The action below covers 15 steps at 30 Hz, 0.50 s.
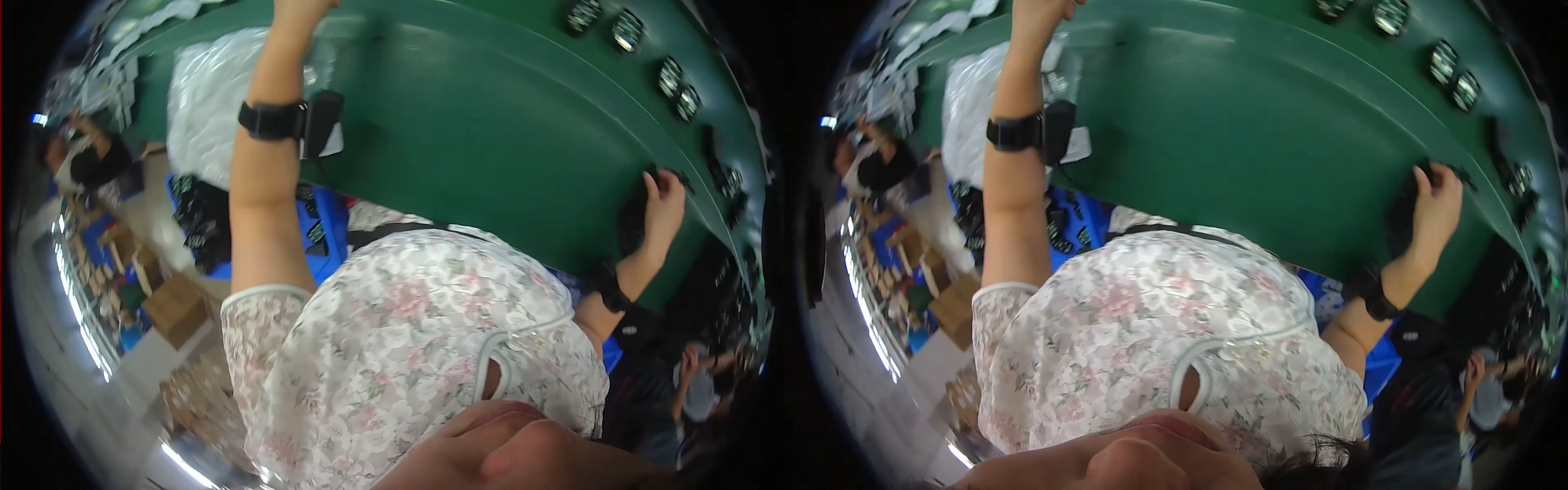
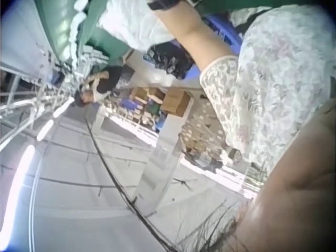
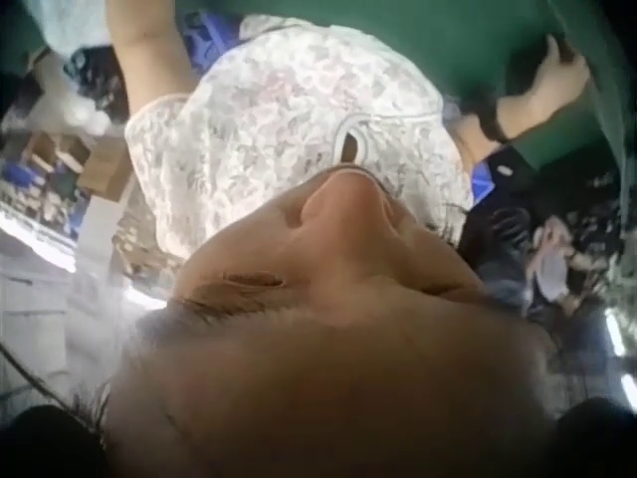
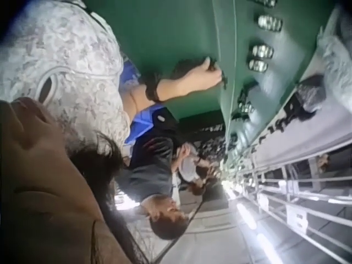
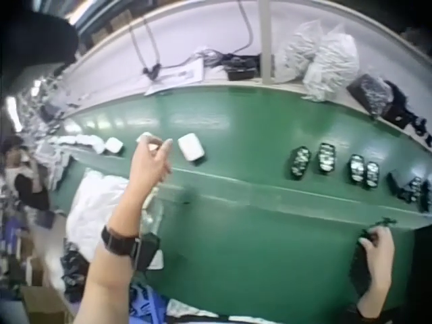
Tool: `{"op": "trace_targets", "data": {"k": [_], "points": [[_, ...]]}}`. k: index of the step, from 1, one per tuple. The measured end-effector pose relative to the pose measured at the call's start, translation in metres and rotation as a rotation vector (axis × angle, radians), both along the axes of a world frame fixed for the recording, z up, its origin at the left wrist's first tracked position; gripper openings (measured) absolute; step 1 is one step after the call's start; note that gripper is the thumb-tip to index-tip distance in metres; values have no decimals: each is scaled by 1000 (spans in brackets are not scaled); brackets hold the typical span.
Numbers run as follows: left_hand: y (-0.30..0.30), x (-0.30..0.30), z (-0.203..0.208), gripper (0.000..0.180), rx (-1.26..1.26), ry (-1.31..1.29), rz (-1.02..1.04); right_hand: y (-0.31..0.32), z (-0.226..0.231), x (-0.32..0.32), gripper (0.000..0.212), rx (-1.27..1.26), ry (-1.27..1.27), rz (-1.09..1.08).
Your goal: The person picks up a white plastic plate, inserts a small black component into it, and then presses a black plastic housing onto the plate before placing the assembled unit on the conveyor belt.
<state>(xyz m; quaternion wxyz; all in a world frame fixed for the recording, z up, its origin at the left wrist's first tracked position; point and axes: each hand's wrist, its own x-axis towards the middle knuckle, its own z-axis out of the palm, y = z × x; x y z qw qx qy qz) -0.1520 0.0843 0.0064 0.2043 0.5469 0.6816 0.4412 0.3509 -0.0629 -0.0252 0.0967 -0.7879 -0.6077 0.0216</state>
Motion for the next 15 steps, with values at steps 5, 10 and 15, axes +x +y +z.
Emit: {"op": "trace_targets", "data": {"k": [5, 10, 15], "points": [[-98, -38, 54, 28, -401, 255, -178, -4, -11, 4, 17, 40, 160, 18], [-145, -76, -9, 21, -251, 784, -134, -1, -13, -1, 15, 43, 90, 12], [-121, -54, -41, 25, 40, 1114, -65, 2, -10, -12, 15, 69, 94, -42]]}}
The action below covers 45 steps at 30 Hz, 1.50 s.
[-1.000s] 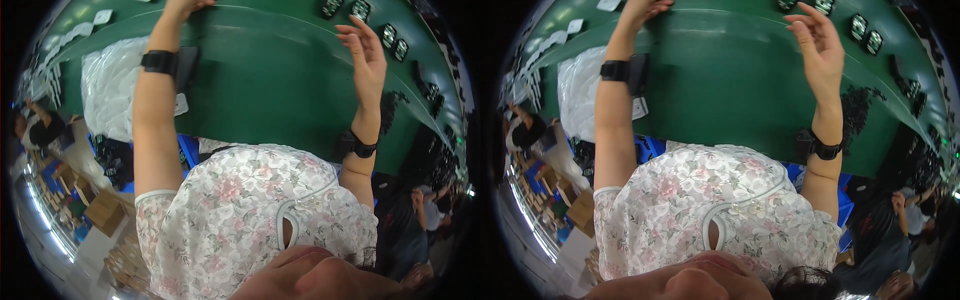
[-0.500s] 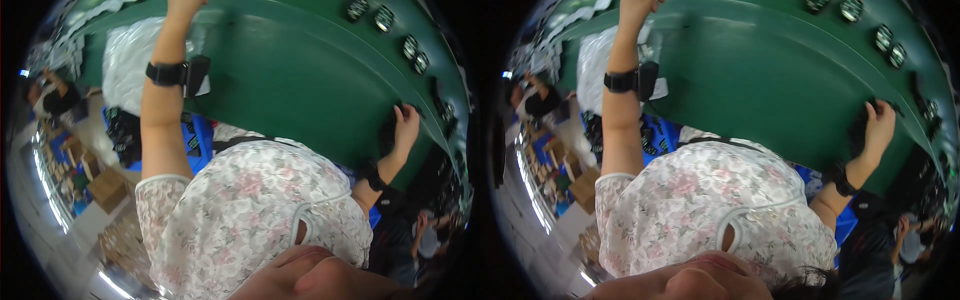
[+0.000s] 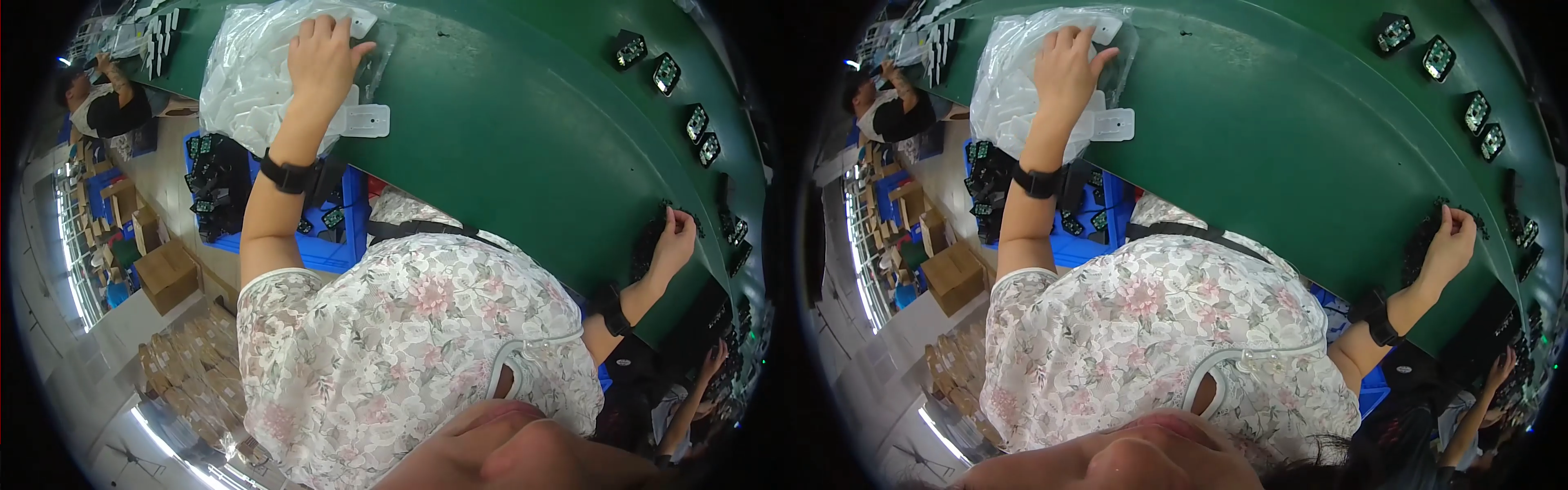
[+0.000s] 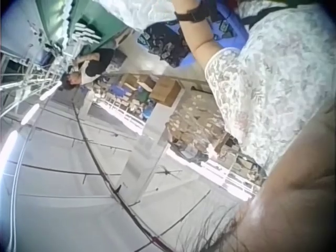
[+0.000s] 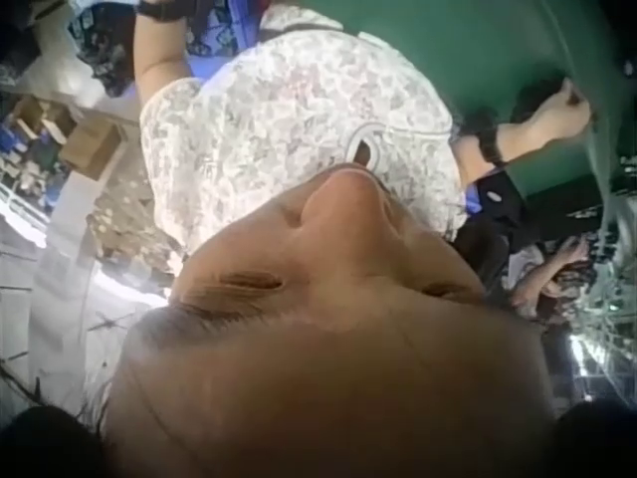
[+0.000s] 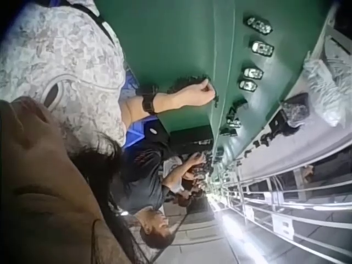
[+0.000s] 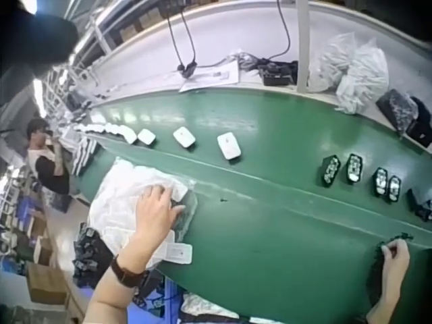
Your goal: The person picks up a white plastic plate, inserts a small black component into it, and then presses a black plastic housing onto the plate before placing the assembled unit on the conveyor belt.
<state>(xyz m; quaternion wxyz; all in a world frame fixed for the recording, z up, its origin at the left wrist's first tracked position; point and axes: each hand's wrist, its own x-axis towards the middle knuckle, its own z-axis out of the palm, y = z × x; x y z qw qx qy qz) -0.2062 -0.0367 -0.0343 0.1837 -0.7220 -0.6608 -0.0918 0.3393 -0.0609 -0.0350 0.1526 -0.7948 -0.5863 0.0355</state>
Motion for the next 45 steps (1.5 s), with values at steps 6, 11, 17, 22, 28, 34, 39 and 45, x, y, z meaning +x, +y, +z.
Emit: {"op": "trace_targets", "data": {"k": [6, 11, 17, 22, 28, 34, 39, 45], "points": [[31, -1, -5, 22, 8, 167, 44, -5, 1, 10, 14, 122, 42, -11], [15, 8, 28, 11, 126, 96, 23, 0, 26, -18, 12, 167, -217, -18], [-7, 86, 61, 6, -25, -673, -107, 10, 38, -38, 10, 280, 127, 110], [-4, 166, 40, 11, -438, -1284, -326, 26, 44, -114, 11, 92, 1125, 179], [-1, 213, 17, 17, -343, -1201, -574, 20, 38, -163, 10, -72, 1499, 285], [-3, 216, 15, 14, -171, -1120, -590, 14, 31, -174, 11, -52, 1510, 318], [-5, 210, 16, 11, -211, -1084, -570, 14, 36, -169, 9, 70, 976, 494], [-11, 207, 25, 20, -466, -1368, -400, 13, 43, -172, 8, 190, 620, 667]]}}
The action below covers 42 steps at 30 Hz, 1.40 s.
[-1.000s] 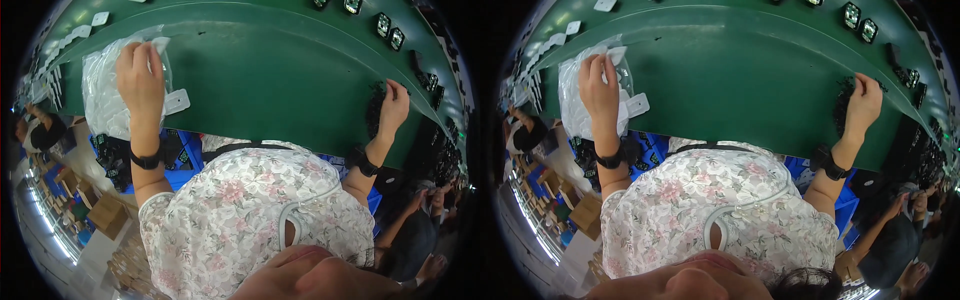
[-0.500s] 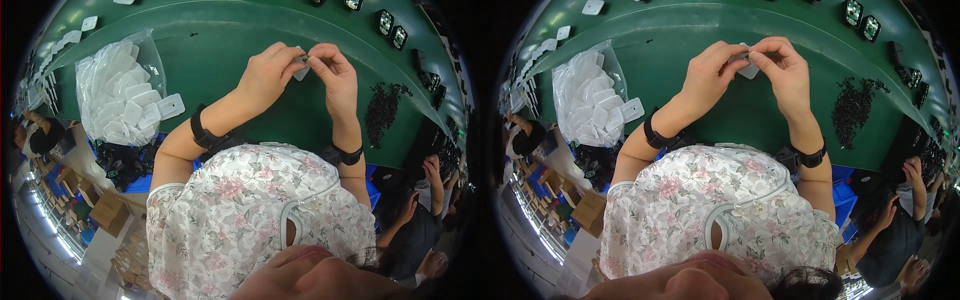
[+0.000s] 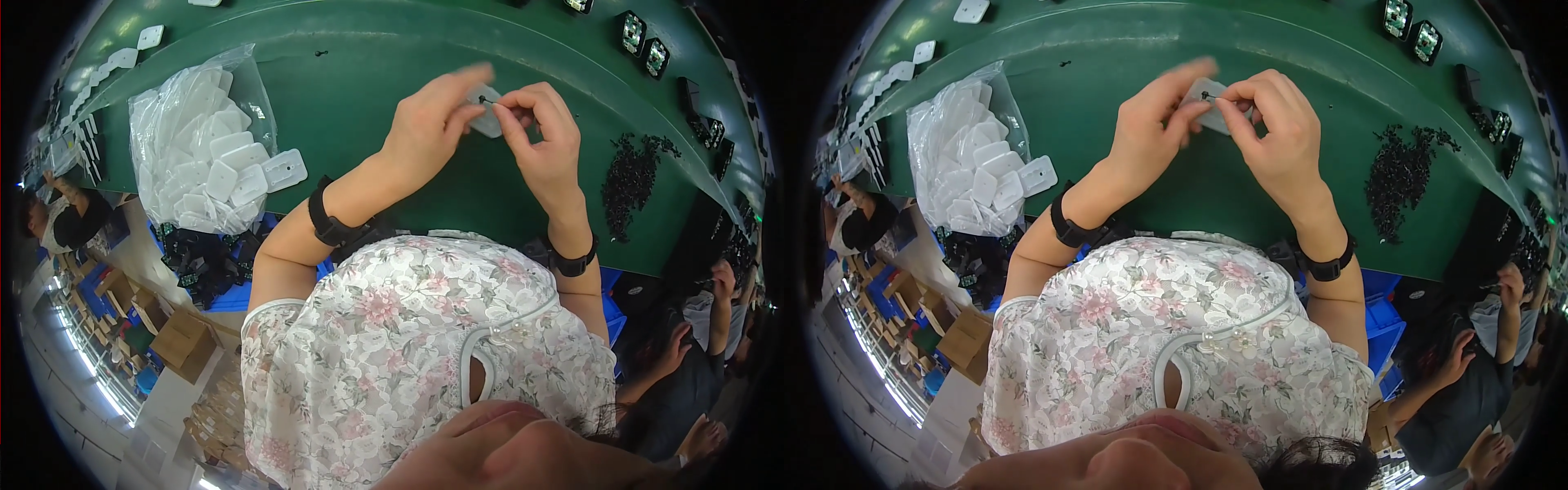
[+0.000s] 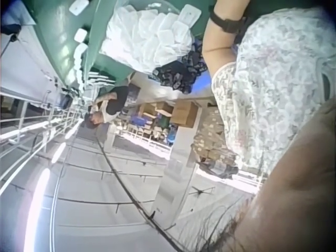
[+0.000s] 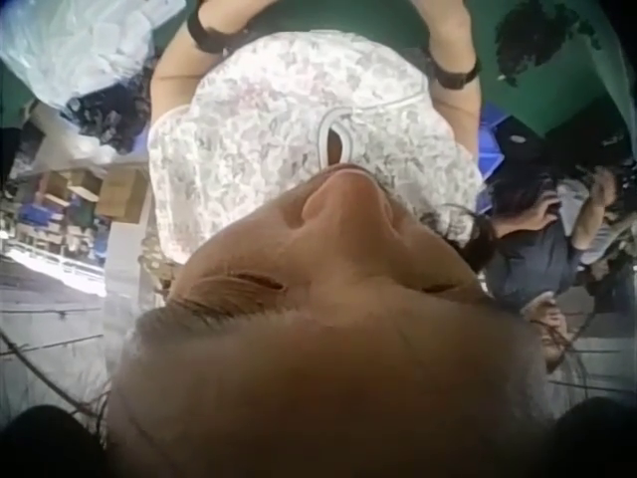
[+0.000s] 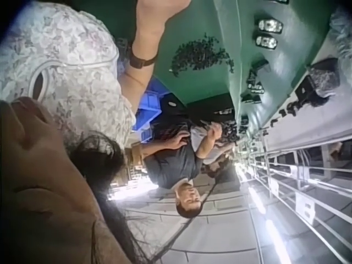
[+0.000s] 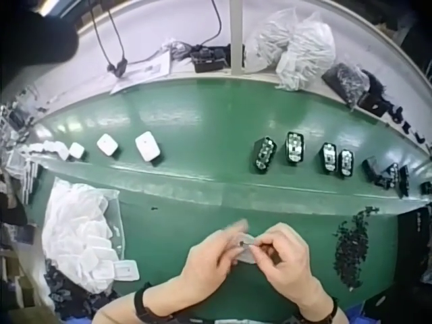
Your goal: The person picks up a white plastic plate, inserts a small black component into it, and then presses a black plastic housing onto the plate before placing the assembled unit on the conveyor belt.
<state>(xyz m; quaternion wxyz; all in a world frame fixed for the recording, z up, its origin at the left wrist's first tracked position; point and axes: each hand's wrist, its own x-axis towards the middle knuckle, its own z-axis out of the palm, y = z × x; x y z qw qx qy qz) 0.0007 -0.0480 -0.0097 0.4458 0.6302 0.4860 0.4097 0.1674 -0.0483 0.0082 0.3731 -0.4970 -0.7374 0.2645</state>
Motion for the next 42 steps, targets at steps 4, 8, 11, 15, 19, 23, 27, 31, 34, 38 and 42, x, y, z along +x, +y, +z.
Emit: {"op": "trace_targets", "data": {"k": [4, 8, 11, 15, 19, 23, 27, 31, 34, 38, 42], "points": [[-1, -10, -15, 22, -288, -437, 28, -6, -5, -5, 9, -71, 74, -38], [-2, -13, -9, 19, -500, -409, -19, -7, -10, -8, 8, -127, 52, -70], [-4, -14, -12, 18, -495, -396, -16, -6, -12, -10, 8, -143, 10, -89], [-7, -13, -19, 14, -429, -455, 3, -5, -16, -15, 8, -238, 46, -142], [-9, -9, -18, 9, -265, -463, 40, -5, -25, -21, 8, -527, 414, -193], [-9, -11, -23, 6, -96, -368, 90, -8, -31, -23, 11, -437, 398, -148], [-10, -15, -18, 8, -159, -457, 90, -3, -21, -25, 17, -83, 228, -256], [-11, -16, -19, 8, -153, -430, 31, 5, -17, -14, 20, -279, 180, -17], [-11, -19, -18, 8, -242, -398, 23, 4, -14, -9, 19, -414, 69, -17], [-8, -29, -15, 20, -405, -433, -75, 12, -7, -10, 20, -493, 29, -49], [3, -34, -19, 31, -471, -545, 1, 34, -16, -7, 21, -640, 267, 121]]}}
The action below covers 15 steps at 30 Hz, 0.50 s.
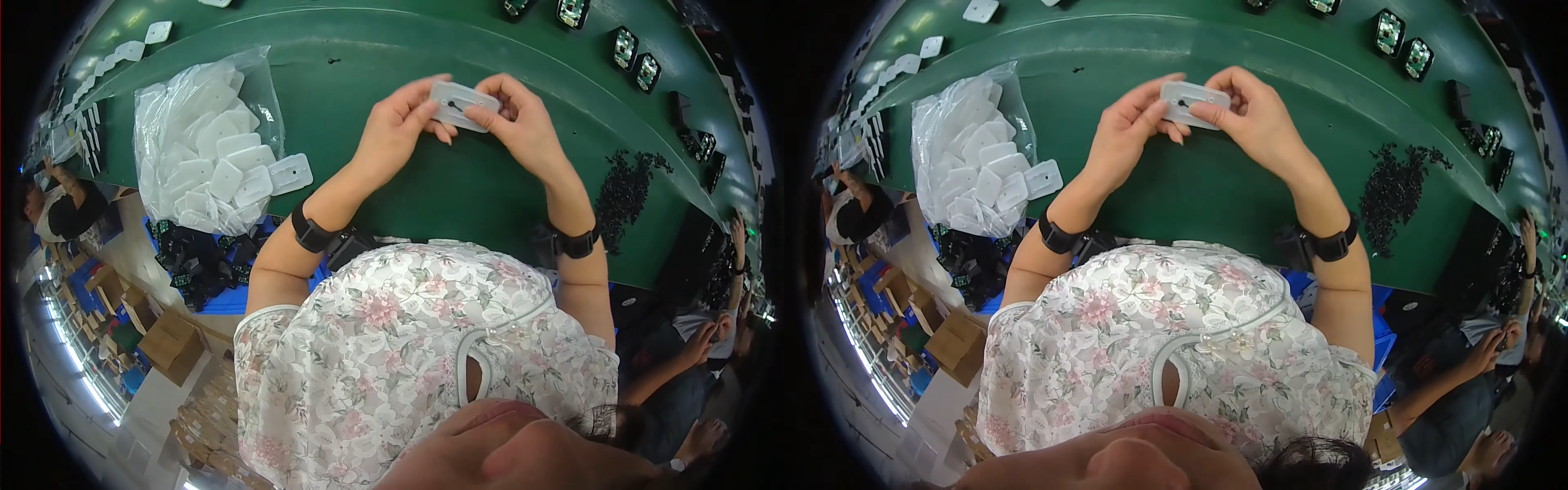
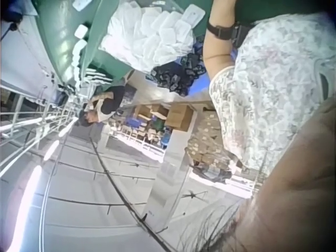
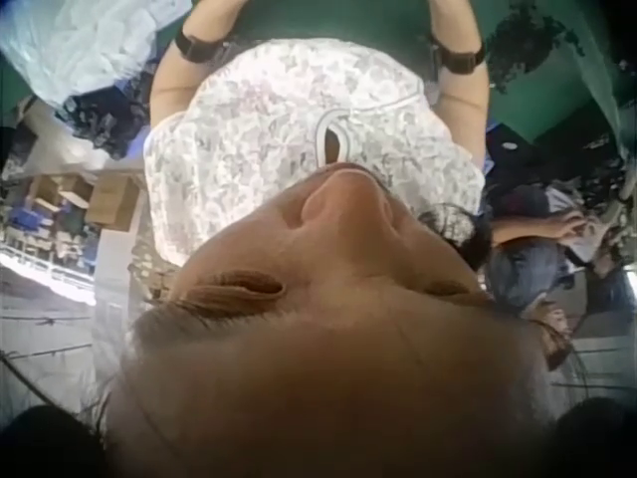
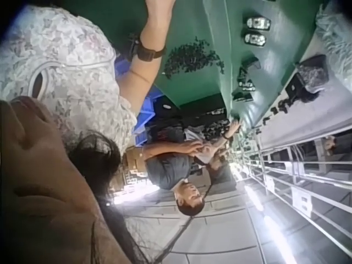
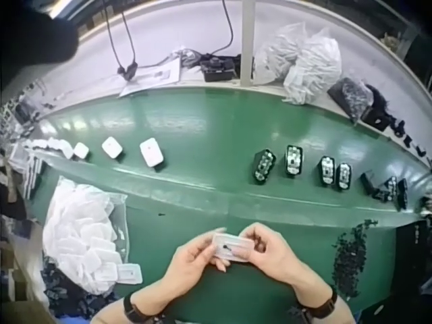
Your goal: The person picks up a white plastic plate, inserts a small black component into it, and then presses a black plastic housing onto the plate before placing the assembled unit on the conveyor belt.
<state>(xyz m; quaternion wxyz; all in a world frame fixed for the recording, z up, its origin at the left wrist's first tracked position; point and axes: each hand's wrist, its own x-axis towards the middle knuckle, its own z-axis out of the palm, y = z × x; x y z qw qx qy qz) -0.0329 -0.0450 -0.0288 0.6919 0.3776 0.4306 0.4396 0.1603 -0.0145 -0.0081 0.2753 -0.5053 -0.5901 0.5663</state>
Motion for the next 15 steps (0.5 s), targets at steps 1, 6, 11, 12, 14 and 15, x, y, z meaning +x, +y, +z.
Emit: {"op": "trace_targets", "data": {"k": [1, 6, 11, 12, 14, 15], "points": [[8, -4, -3, 28, 43, 57, 24, 9, -5, -1, 22, 36, 83, 35], [38, -23, 0, 14, 111, 526, 9, 82, 46, 4, 49, 1114, -808, -4], [46, -21, 3, 13, 599, 1106, -87, 129, 23, 28, 36, 1251, -1087, 452], [41, -19, 2, 13, 588, 1117, -64, 127, 21, 32, 41, 1258, -1090, 452], [30, -25, 4, 19, 577, 1177, -101, 112, 8, 24, 51, 1143, -1005, 410], [28, -24, -1, 20, 636, 1173, -76, 97, 10, 25, 56, 1131, -941, 374]]}}
